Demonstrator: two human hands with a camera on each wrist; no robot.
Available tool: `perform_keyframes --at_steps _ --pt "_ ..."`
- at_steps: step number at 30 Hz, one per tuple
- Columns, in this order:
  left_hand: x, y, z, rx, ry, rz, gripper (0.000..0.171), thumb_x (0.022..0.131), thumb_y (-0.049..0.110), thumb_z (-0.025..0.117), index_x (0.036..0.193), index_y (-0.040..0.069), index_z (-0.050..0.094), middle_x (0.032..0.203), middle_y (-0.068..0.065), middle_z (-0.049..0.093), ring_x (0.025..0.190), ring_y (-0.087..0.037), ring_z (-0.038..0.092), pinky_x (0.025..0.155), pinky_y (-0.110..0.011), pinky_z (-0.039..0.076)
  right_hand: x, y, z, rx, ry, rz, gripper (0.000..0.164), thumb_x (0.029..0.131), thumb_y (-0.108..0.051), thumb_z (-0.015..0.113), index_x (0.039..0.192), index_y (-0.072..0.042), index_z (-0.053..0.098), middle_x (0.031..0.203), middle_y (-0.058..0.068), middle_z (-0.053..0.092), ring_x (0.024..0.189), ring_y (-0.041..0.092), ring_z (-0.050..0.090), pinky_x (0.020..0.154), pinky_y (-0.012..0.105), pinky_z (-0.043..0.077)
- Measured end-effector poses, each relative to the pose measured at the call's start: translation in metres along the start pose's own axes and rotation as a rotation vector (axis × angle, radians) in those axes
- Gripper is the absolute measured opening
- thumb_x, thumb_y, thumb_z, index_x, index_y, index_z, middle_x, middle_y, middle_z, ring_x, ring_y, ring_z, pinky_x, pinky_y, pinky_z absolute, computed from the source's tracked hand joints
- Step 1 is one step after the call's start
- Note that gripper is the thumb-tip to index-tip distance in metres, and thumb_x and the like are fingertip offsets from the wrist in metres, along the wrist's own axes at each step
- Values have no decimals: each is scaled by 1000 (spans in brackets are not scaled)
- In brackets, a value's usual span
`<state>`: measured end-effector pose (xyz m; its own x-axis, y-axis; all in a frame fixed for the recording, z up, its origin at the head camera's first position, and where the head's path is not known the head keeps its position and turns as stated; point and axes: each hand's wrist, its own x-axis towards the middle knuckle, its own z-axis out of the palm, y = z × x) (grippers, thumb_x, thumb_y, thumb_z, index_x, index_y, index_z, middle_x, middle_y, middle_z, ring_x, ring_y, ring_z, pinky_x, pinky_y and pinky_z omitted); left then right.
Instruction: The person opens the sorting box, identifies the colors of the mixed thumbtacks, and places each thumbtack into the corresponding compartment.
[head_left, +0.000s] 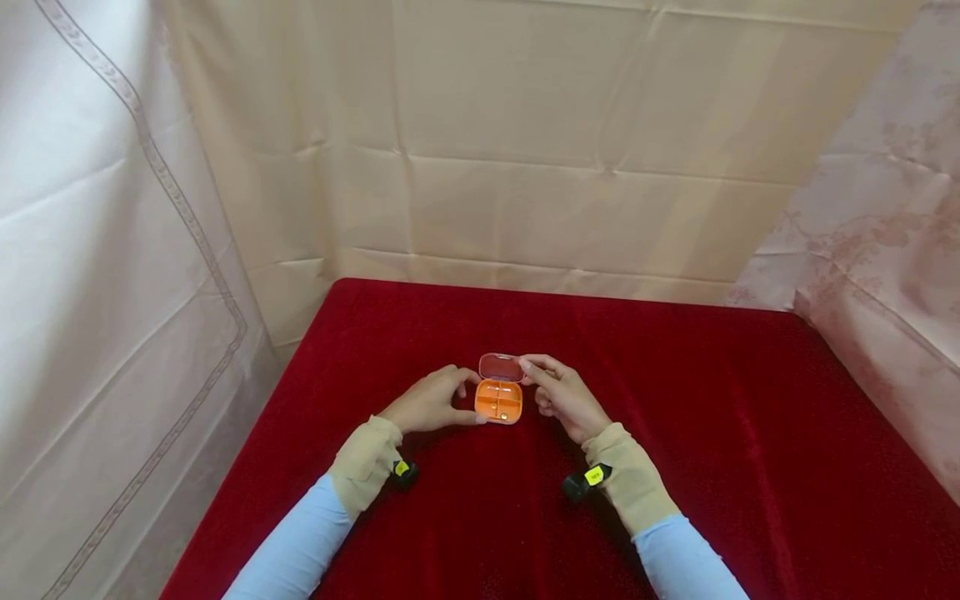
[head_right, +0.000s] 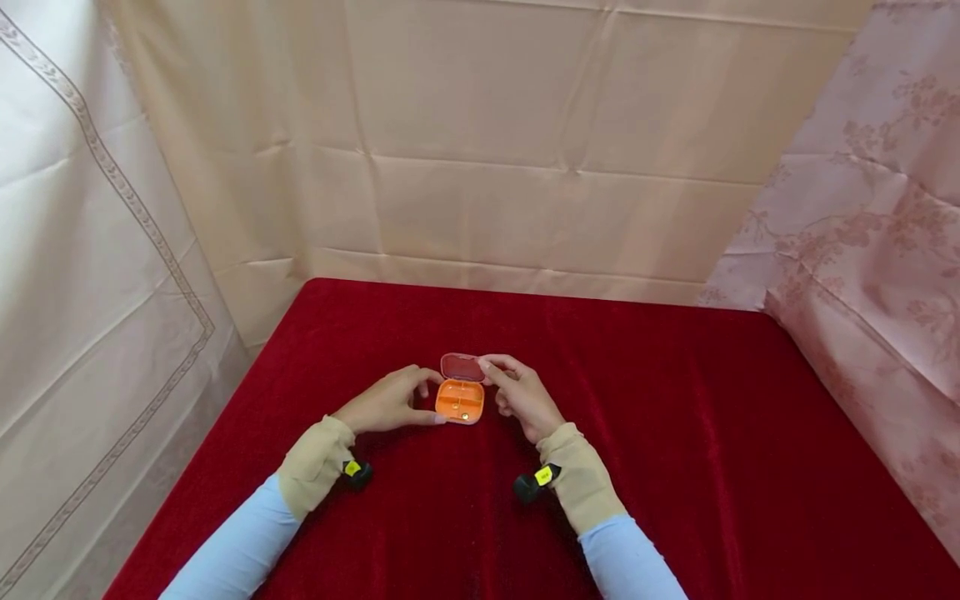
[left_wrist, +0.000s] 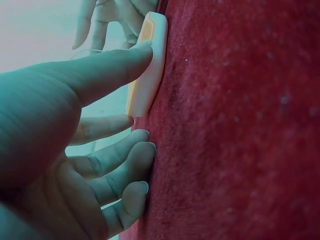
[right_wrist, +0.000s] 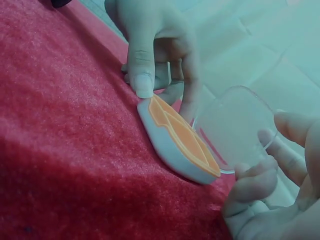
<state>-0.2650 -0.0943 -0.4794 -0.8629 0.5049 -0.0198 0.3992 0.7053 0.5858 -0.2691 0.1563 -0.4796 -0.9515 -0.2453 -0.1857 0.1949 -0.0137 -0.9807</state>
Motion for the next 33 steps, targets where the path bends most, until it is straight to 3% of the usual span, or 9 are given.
perform_keyframes --at_steps 6,13,24,33 --pt "-2 2 -1 1 -8 -4 60 80 49 76 127 17 58 97 1 54 85 -14 53 72 -29 45 -1 0 1 36 -14 25 56 91 -47 64 130 -9 58 113 21 58 62 9 46 57 23 38" --pt "-1 1 -1 7 -6 -7 63 79 53 75 127 14 59 96 2 55 84 -14 53 72 -28 45 0 0 2 -6 -5 44 52 87 -45 70 120 -6 61 106 14 61 64 11 47 57 24 40" --pt "-2 3 -1 16 -3 -22 63 80 51 75 128 14 57 97 2 55 84 -13 52 73 -28 44 -3 -3 -7 -231 -106 -1 47 88 -44 70 120 -10 62 110 16 62 78 23 57 59 30 47" --pt "-3 5 -2 10 -8 -29 61 81 50 75 127 14 58 97 1 54 85 -14 52 73 -29 45 -2 -1 -14 -372 -180 -59 42 88 -44 69 119 -16 63 108 14 63 77 26 59 61 35 50"
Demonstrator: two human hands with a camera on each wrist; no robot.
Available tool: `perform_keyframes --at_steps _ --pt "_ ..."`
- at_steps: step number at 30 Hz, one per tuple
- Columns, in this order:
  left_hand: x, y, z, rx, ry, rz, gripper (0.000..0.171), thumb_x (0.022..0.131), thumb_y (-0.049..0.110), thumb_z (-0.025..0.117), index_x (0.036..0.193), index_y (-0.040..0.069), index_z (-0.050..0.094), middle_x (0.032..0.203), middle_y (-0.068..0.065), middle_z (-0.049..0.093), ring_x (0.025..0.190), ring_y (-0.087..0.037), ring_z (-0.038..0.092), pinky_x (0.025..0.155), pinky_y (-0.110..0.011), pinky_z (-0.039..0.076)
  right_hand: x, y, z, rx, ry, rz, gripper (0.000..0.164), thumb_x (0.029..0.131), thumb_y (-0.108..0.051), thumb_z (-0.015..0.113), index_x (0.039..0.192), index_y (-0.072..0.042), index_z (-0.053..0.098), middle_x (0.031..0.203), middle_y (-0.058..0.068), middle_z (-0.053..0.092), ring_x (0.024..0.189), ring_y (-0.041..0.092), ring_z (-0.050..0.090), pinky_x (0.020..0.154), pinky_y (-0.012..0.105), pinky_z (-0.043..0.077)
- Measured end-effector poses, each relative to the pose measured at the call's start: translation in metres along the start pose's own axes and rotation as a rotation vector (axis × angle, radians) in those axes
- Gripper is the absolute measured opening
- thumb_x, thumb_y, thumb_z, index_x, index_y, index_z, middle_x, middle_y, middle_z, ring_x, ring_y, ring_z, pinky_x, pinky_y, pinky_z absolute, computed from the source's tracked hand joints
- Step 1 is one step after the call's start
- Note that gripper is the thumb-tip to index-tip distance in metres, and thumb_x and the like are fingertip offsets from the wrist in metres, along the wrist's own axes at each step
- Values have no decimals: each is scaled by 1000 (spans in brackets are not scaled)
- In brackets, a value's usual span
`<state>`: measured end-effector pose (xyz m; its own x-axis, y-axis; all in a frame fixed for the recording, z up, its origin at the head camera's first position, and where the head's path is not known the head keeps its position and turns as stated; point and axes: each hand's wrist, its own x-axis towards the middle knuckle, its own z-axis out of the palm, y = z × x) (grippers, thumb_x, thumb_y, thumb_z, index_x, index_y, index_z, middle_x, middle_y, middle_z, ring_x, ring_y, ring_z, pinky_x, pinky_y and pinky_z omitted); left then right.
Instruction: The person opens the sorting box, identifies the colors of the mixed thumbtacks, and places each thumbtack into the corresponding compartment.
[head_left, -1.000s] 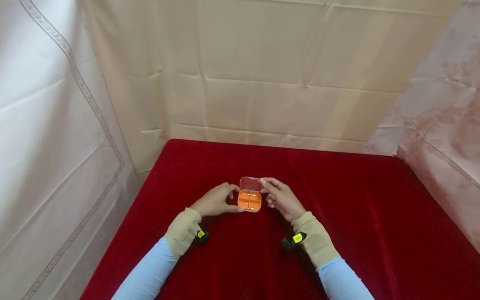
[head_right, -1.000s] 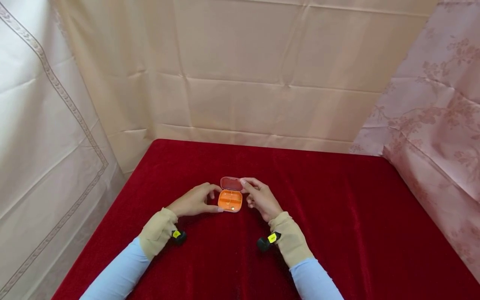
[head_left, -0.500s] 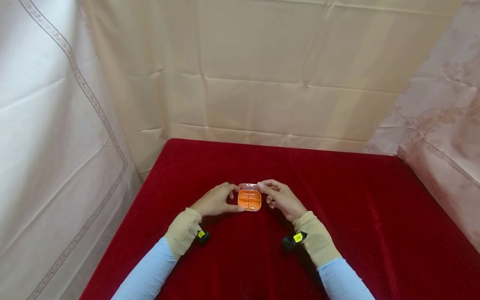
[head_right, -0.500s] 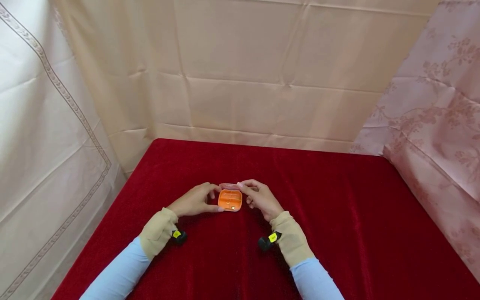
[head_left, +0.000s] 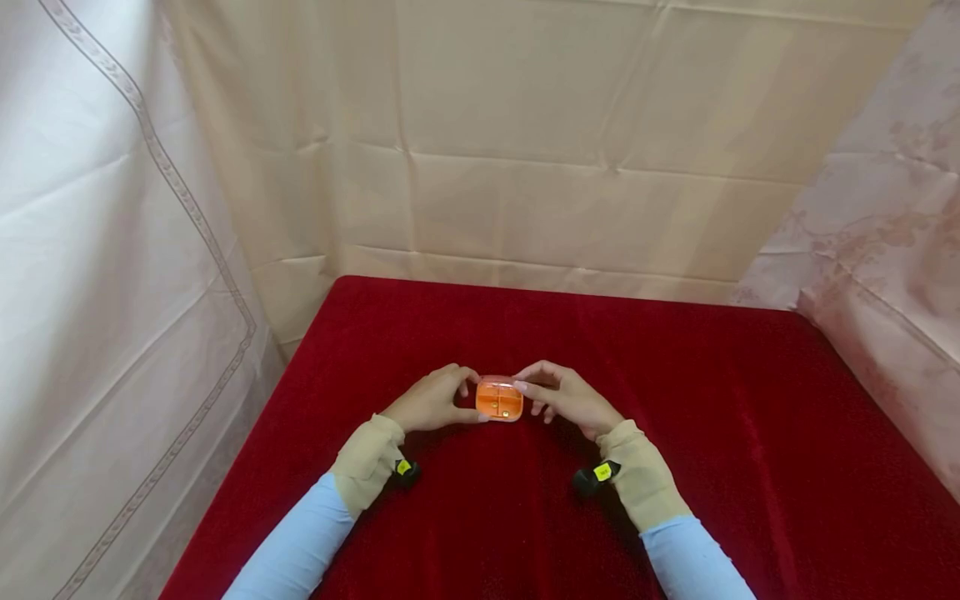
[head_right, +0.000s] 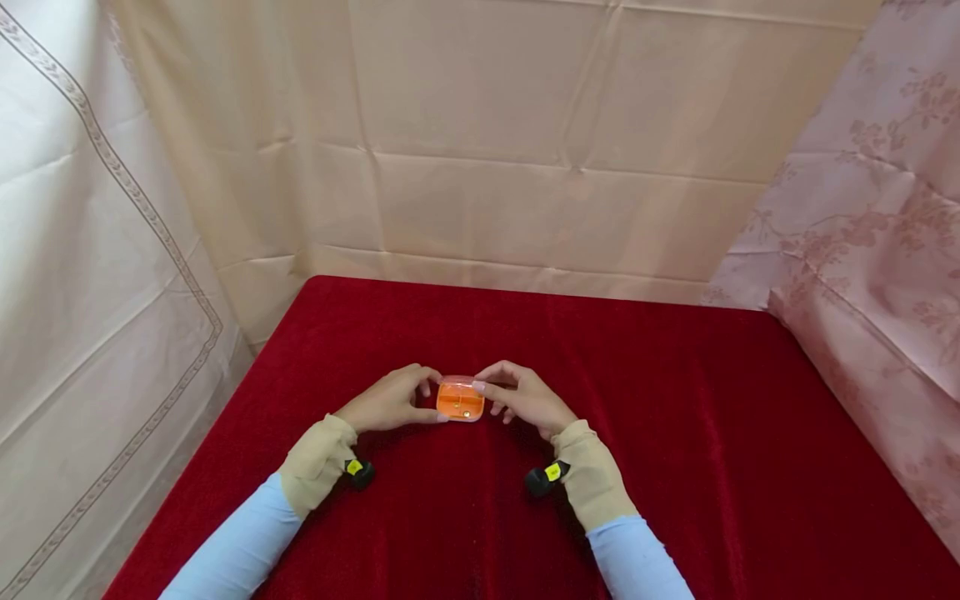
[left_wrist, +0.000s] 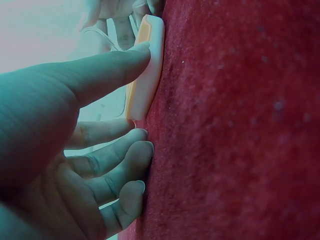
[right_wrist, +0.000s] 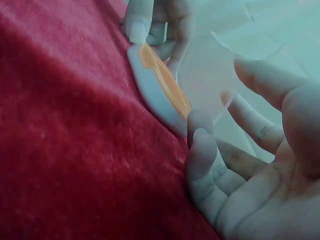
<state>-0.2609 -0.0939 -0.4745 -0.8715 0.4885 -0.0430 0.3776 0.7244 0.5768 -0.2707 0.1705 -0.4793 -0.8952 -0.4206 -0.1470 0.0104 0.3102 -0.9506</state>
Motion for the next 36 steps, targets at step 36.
perform_keyframes --at_steps 36 --pt "1 -1 2 52 -7 54 63 84 48 73 138 22 54 95 2 53 82 -13 52 69 -27 44 -5 -5 11 -296 -9 -49 28 82 -18 78 106 -18 63 95 10 57 65 20 56 53 32 47"
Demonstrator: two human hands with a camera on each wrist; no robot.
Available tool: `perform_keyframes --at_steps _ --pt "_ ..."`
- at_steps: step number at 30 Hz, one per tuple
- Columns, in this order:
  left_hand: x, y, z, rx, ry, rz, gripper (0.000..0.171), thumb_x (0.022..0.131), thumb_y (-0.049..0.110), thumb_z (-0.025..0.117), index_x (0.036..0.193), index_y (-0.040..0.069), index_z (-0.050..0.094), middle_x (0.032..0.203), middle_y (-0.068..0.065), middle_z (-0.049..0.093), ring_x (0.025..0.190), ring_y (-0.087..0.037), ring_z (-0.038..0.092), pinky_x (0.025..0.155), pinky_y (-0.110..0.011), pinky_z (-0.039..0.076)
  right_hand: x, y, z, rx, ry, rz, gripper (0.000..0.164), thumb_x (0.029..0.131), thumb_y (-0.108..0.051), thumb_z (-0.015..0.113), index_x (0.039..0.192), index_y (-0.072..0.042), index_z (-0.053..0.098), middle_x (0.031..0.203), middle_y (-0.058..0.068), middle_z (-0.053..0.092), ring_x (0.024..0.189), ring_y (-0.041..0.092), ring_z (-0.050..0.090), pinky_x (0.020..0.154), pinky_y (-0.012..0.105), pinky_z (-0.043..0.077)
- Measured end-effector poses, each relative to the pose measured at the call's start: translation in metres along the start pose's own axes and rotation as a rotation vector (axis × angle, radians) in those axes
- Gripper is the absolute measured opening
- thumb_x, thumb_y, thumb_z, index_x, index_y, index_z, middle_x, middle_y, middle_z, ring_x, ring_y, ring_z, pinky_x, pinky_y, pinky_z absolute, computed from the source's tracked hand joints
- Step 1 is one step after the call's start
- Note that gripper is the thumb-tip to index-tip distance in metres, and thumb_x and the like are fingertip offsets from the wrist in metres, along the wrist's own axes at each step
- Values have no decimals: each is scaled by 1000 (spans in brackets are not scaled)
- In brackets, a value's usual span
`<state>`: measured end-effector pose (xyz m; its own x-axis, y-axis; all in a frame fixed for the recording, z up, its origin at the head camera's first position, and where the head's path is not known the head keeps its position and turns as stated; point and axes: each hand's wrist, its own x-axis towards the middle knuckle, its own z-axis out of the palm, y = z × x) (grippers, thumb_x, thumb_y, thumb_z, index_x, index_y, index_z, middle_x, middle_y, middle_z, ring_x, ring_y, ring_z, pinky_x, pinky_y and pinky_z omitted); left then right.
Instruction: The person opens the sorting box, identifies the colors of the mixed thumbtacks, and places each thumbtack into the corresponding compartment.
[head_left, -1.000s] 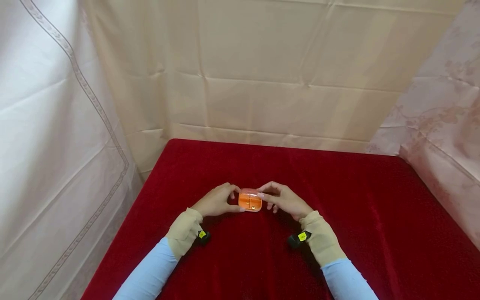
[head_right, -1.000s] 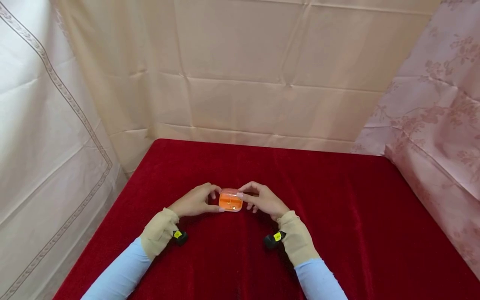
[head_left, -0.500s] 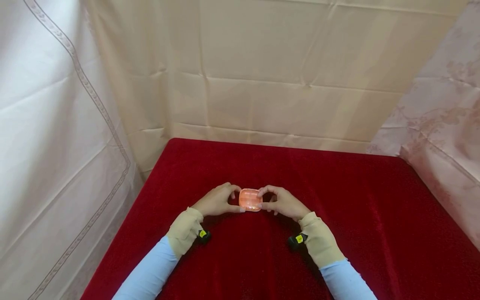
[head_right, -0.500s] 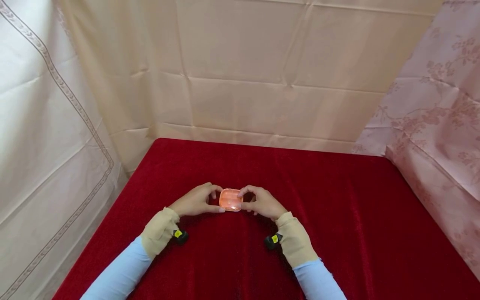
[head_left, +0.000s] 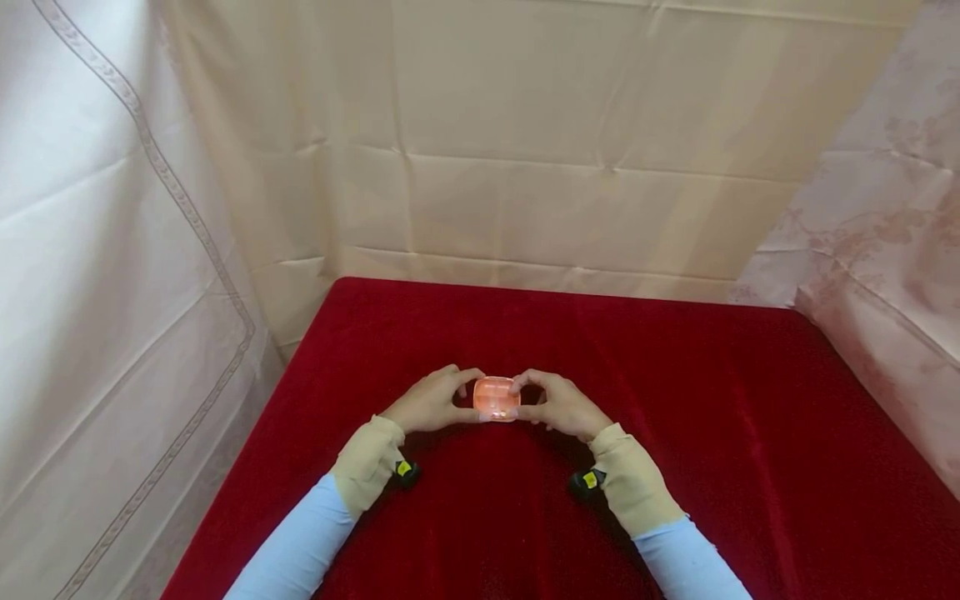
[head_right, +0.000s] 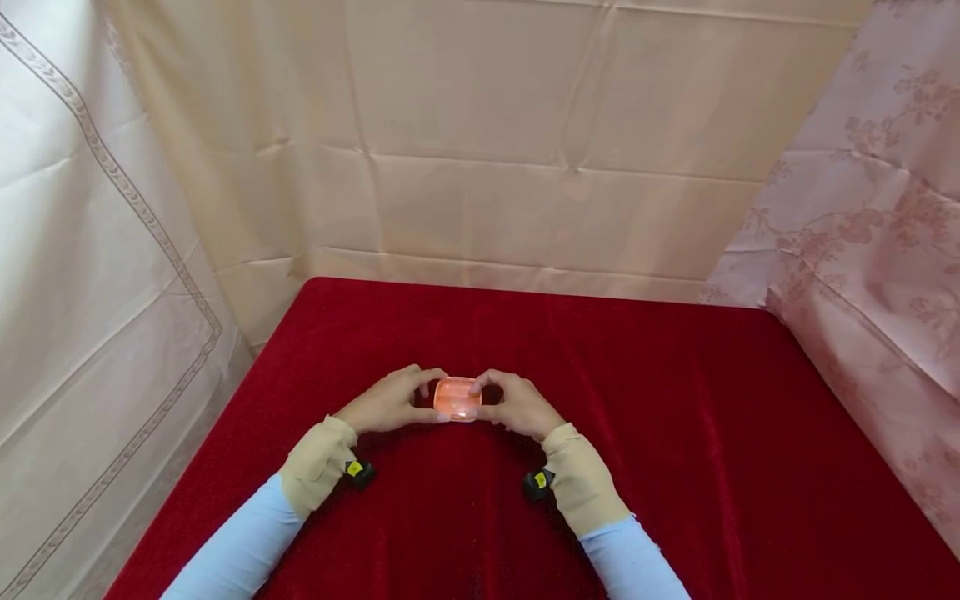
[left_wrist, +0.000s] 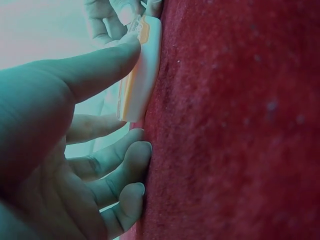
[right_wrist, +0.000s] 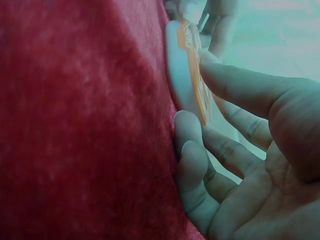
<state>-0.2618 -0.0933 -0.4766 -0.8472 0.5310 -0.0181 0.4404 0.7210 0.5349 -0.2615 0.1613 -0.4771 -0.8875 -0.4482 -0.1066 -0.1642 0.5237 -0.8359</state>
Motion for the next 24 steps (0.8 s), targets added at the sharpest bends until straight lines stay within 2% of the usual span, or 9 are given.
perform_keyframes --at_steps 4,9,11,14,17,24 --pt "0 -1 1 0 4 -5 64 84 49 72 138 21 54 95 3 52 83 -13 52 69 -28 45 1 -1 2 -44 11 -9 33 80 -25 80 107 -20 62 101 6 59 64 20 55 55 33 47" --pt "-1 -2 2 -1 16 -13 67 81 58 70 133 17 58 96 3 52 84 -13 52 70 -27 45 4 -4 10 -218 54 -82 55 74 -38 83 120 -25 57 120 -5 58 91 16 58 75 31 48" --pt "-3 -4 1 4 25 -14 70 80 61 69 132 16 59 96 3 52 84 -13 52 70 -27 45 6 -7 14 -273 64 -125 67 73 -40 84 131 -24 53 127 -3 57 104 14 56 85 33 46" --pt "-5 -5 0 9 35 -10 73 80 64 68 135 16 58 96 3 52 84 -12 52 69 -27 45 7 -12 18 -300 62 -163 80 75 -38 83 144 -21 46 135 0 54 109 16 55 88 36 45" --pt "-7 -5 -2 9 35 -4 74 79 64 68 135 18 58 97 3 52 86 -12 53 70 -27 45 7 -14 17 -293 60 -155 83 74 -37 84 146 -21 46 137 -1 52 109 15 55 87 34 46" --pt "0 1 1 -30 26 32 68 77 58 74 129 16 61 98 2 53 85 -13 53 70 -27 46 0 -9 9 -271 95 -68 81 65 -40 89 137 -26 56 133 -9 55 113 12 54 91 35 43"
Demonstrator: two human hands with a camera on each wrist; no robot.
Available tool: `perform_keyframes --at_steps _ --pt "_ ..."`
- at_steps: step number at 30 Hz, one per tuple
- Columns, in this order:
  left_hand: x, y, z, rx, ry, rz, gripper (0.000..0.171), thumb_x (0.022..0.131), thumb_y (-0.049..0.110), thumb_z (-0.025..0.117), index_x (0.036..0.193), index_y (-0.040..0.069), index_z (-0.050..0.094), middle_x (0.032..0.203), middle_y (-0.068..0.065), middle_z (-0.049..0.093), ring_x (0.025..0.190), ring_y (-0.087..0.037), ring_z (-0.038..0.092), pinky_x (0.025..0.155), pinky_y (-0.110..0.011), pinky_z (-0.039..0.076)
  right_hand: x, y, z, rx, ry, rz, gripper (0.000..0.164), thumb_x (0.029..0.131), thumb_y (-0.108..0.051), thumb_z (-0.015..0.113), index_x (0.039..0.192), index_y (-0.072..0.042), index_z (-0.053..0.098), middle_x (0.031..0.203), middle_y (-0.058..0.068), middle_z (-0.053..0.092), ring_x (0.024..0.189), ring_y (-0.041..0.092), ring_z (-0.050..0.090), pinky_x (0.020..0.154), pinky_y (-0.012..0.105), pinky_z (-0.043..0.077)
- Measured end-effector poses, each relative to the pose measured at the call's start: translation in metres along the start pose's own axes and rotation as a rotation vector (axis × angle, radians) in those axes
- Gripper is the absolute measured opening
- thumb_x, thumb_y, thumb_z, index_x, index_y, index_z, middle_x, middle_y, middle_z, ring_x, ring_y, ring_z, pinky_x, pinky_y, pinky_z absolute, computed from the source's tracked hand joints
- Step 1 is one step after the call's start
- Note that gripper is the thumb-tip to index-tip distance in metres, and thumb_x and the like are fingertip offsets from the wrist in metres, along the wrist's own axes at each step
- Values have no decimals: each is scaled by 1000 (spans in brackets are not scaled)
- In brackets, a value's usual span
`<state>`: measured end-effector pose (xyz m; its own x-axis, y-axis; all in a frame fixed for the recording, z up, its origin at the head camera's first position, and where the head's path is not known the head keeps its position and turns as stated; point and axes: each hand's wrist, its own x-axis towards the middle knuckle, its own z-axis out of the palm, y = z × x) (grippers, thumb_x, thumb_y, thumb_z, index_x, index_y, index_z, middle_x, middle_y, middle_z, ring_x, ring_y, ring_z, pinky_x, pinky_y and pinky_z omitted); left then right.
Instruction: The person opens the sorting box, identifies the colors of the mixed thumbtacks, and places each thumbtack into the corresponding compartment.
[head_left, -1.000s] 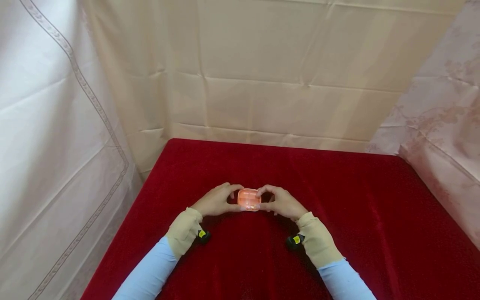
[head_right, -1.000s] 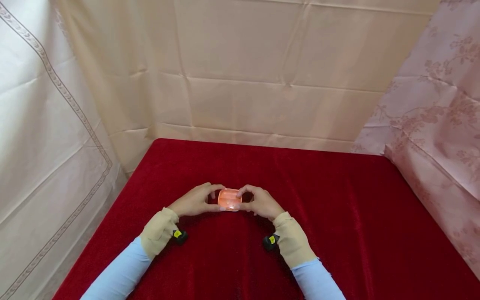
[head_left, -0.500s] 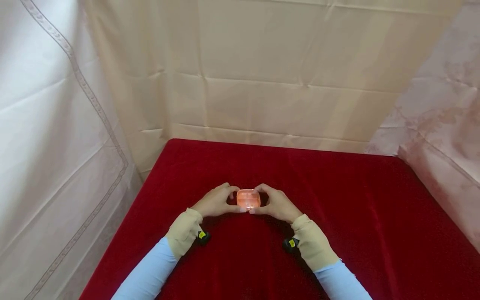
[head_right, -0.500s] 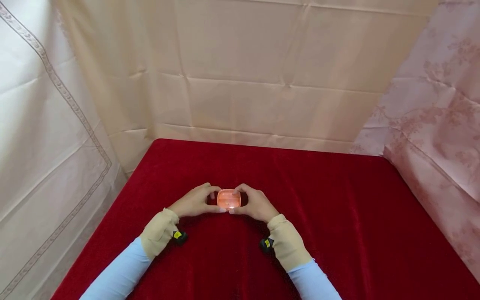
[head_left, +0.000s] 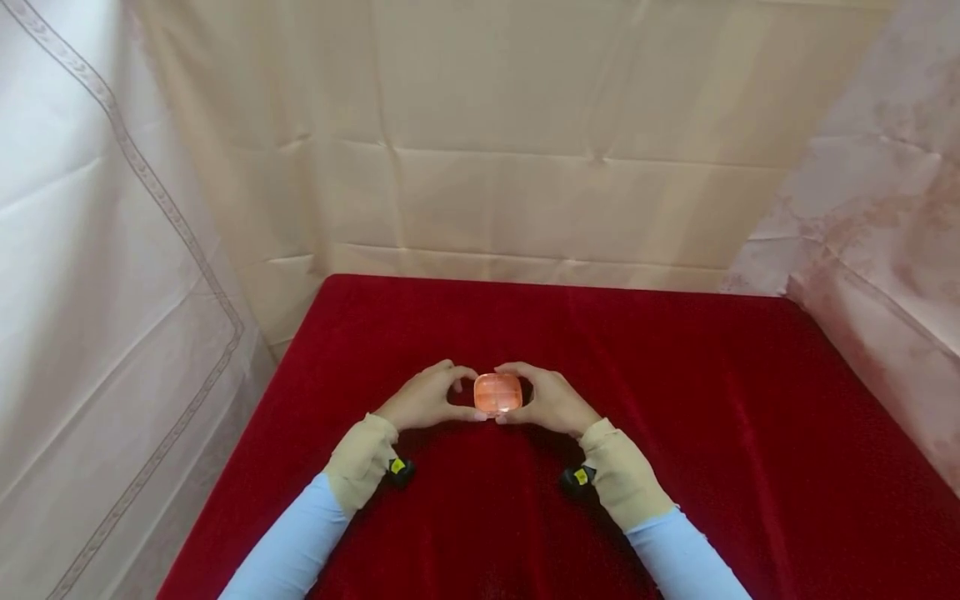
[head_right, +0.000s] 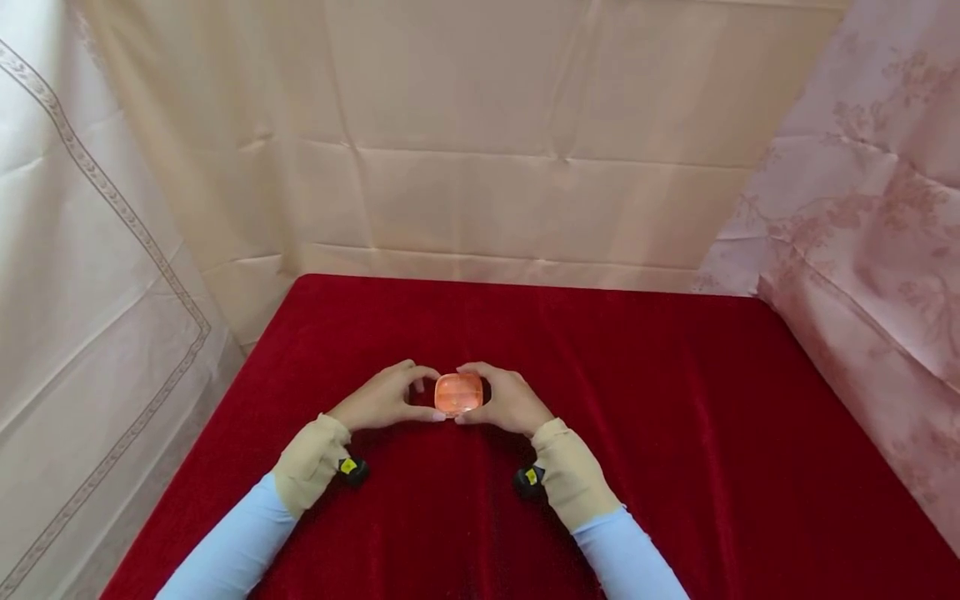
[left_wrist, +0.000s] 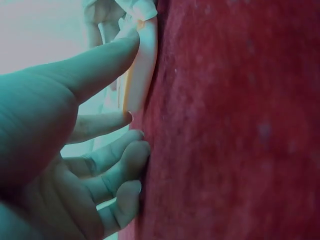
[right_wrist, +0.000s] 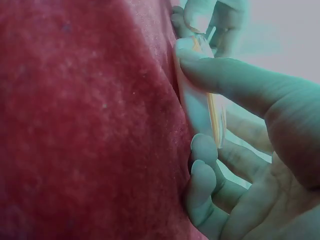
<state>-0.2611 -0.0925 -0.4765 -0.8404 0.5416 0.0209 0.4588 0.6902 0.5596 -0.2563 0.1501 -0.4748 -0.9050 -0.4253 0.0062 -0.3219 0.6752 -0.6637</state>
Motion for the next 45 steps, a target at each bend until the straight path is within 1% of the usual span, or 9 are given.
perform_keyframes --at_steps 5,13,16,19,24,32,37,41,45 --pt "6 9 9 -10 -19 66 75 75 56 77 133 12 58 103 3 54 89 -11 54 76 -24 46 -7 4 -1 -8 -4 16 76 66 -45 87 134 -27 59 132 -11 55 114 11 52 91 34 43" --pt "23 26 3 86 26 106 71 73 54 80 127 10 62 109 3 55 93 -11 55 80 -26 46 -10 9 -17 10 28 -34 71 69 -41 86 134 -27 58 125 -10 58 82 16 52 69 31 46" --pt "32 30 7 100 9 126 69 74 52 79 125 9 63 109 2 56 94 -12 56 81 -26 46 -12 17 -18 28 36 -24 71 69 -40 86 134 -27 58 119 -9 59 71 16 52 63 31 47" --pt "38 29 17 130 -26 119 68 73 53 79 124 10 63 109 3 55 93 -10 55 80 -25 45 -14 27 -14 47 11 -17 72 71 -38 86 135 -25 56 119 -6 59 70 14 54 64 30 48" --pt "44 24 28 128 -42 82 69 70 55 80 122 12 64 108 3 55 90 -10 55 77 -26 46 -13 35 -9 67 -24 -14 73 72 -33 86 136 -21 55 124 -3 58 73 16 56 69 32 48" --pt "53 29 28 111 -48 58 73 73 54 79 128 11 61 111 2 55 90 -11 55 77 -28 45 -10 39 -19 66 -33 36 72 73 -30 85 137 -23 53 120 -2 58 76 18 55 68 33 47" --pt "56 27 33 110 -79 53 82 74 58 76 138 13 54 116 1 52 94 -11 54 81 -29 45 -17 42 -26 133 -81 78 83 75 -35 83 147 -21 42 135 2 52 78 21 57 69 35 48" --pt "55 22 26 93 -81 11 89 78 65 69 145 13 46 123 -4 49 98 -14 52 82 -31 46 -16 46 -33 163 -63 154 73 87 -41 72 148 -18 40 140 10 50 98 27 60 77 40 49" --pt "63 9 15 179 13 -2 81 85 69 58 140 11 51 125 -9 48 108 -21 46 87 -35 44 0 51 -43 72 41 219 61 94 -45 61 143 -12 47 132 16 55 119 33 52 92 48 42"
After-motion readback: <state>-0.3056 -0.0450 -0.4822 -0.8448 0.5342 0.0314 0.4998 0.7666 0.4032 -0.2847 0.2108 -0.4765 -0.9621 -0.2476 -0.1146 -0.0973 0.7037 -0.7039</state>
